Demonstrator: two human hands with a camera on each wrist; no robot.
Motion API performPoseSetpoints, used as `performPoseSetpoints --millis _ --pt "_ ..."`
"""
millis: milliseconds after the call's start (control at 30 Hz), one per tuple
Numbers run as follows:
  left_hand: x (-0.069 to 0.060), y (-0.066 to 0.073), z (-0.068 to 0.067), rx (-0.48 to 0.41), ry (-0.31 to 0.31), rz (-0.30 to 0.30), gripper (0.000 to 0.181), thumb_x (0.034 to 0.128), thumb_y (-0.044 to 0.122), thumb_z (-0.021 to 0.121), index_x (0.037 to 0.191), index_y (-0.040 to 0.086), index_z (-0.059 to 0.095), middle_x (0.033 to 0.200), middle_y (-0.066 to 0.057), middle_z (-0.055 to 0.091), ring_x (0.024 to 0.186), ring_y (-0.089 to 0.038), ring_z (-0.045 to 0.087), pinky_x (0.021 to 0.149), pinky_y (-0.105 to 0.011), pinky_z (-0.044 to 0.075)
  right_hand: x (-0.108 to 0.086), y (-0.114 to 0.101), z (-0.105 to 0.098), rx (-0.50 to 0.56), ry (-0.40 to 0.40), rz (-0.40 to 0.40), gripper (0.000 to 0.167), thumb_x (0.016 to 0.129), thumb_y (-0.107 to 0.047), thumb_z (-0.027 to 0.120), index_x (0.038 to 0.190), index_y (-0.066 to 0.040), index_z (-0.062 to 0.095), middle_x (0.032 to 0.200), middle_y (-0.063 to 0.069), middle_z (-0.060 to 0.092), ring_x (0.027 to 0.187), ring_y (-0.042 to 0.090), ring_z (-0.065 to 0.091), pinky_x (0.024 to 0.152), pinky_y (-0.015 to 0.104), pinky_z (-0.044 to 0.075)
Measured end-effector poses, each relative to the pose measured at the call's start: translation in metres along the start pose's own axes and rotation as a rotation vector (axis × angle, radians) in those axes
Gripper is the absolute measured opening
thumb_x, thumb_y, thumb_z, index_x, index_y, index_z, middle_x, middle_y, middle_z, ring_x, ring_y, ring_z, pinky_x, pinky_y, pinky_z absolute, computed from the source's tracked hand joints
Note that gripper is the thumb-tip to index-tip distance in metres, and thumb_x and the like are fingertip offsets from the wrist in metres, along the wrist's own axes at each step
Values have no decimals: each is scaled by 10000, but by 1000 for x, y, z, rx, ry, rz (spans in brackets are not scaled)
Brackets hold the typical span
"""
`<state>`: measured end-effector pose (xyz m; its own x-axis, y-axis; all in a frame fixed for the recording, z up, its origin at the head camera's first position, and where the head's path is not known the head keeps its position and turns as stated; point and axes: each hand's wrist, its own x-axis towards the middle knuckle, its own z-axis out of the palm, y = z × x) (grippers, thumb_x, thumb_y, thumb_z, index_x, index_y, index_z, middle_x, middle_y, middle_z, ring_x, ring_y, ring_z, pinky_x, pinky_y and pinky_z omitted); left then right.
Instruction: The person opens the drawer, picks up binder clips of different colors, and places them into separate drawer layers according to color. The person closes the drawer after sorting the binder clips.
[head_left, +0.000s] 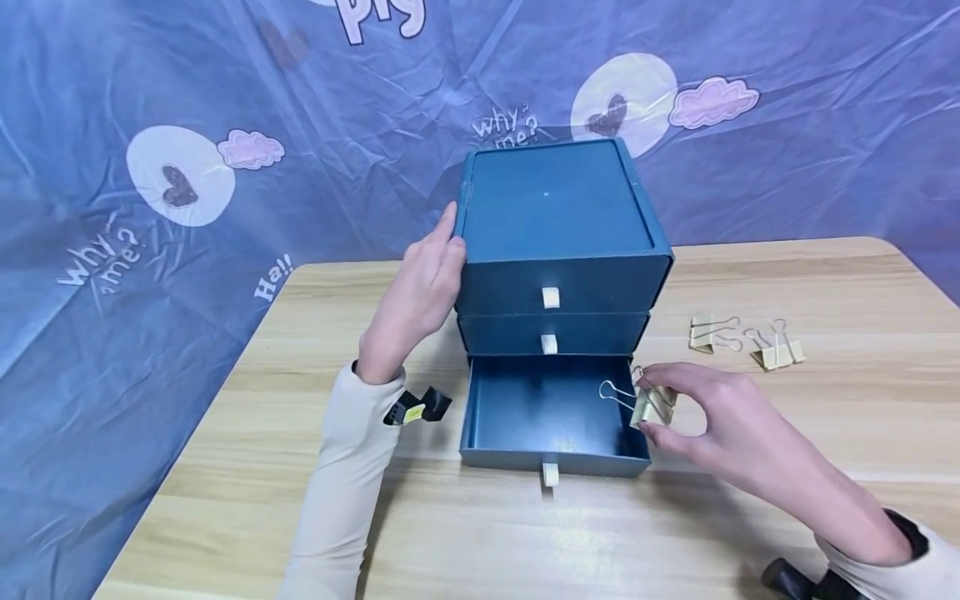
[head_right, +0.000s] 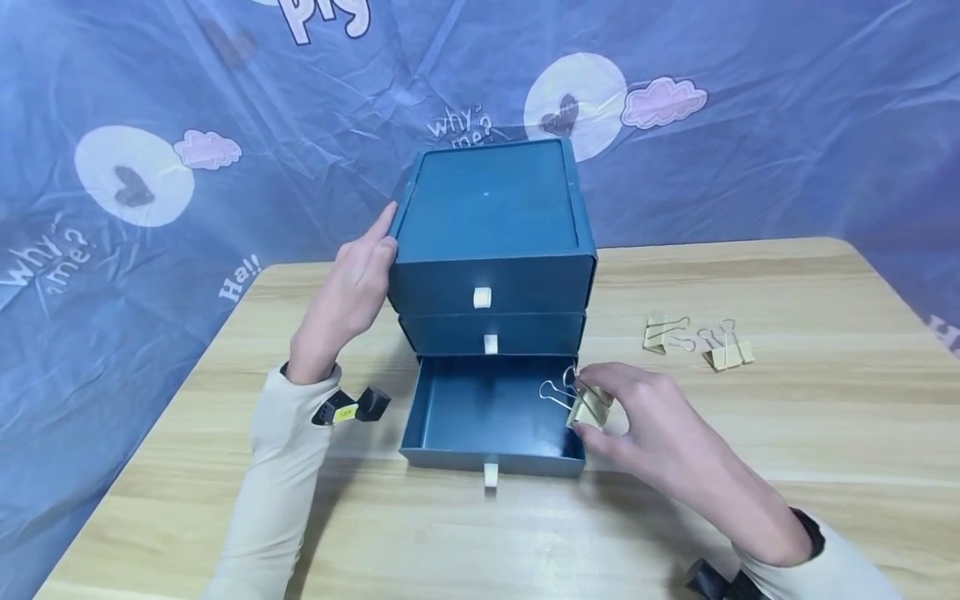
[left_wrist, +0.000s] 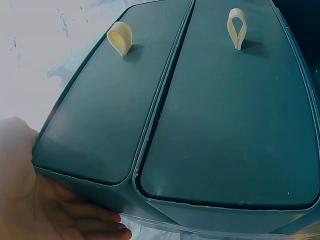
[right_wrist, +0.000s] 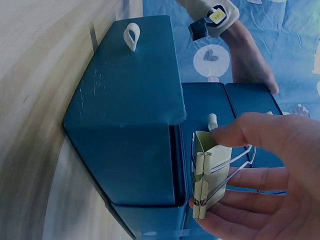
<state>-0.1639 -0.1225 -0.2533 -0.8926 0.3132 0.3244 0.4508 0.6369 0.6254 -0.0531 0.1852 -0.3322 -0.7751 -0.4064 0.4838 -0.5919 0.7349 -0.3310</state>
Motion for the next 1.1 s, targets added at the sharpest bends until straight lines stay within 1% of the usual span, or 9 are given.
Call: performPoseSetpoints --millis 100,133,233,367,433,500,567,767,1100 --pt "0 0 0 2 8 -3 577 1009 256 224 1535 28 168 722 -57 373 1295 -134 393 1053 -297 327 1 -2 2 24 -20 -7 434 654 -137 838 1065 -98 704 1044 39 707 885 211 672 757 393 535" --pt "0 1 0 1 8 -4 577 1007 256 225 1536 31 168 713 -61 370 1249 -158 438 1048 -300 331 1 -3 3 31 -24 -11 431 661 -136 836 1068 -95 703 1049 44 707 900 227 675 759 423 537" --pt "0 0 1 0 12 -3 579 1005 256 230 1536 32 171 740 -59 387 1252 -157 443 1064 -301 329 2 -4 5 47 -32 -18 413 673 -132 830 1064 -92 703 1052 52 707 933 251 676 774 444 535" --pt "0 0 1 0 13 2 580 1006 256 234 1536 29 171 674 -46 345 1156 -191 481 975 -311 361 2 -5 6 53 -37 -17 408 674 -132 831 1060 -94 704 1052 58 707 930 255 677 776 455 536" --pt "0 0 1 -1 13 1 580 1005 254 236 1536 30 171 639 -28 319 951 -225 529 944 -314 365 2 -6 7 58 -45 -12 406 681 -139 832 1064 -92 703 1055 61 706 931 255 676 782 463 536" --pt "0 -1 2 0 13 0 580 1005 254 238 1537 32 172 597 -18 282 722 -238 440 908 -323 362 3 -7 7 61 -51 -6 398 690 -144 831 1063 -91 704 1054 55 705 932 245 675 788 461 535" --pt "0 -1 2 0 16 1 580 1004 255 238 1538 37 173 591 -9 275 587 -254 321 900 -320 368 3 -7 8 63 -56 -3 397 694 -149 832 1065 -88 703 1055 57 705 936 247 673 795 463 535" --pt "0 -3 3 -6 20 9 579 1005 252 238 1539 37 173 586 -5 272 517 -215 265 880 -320 379 4 -9 10 75 -67 -5 392 698 -146 832 1064 -87 704 1063 60 702 956 261 670 818 472 529" --pt "-2 -4 3 -7 23 12 582 1002 245 237 1538 28 172 583 -7 281 491 -201 256 691 -333 391 3 -11 16 81 -80 -19 362 702 -139 825 1045 -126 707 1054 21 697 972 244 664 818 469 530"
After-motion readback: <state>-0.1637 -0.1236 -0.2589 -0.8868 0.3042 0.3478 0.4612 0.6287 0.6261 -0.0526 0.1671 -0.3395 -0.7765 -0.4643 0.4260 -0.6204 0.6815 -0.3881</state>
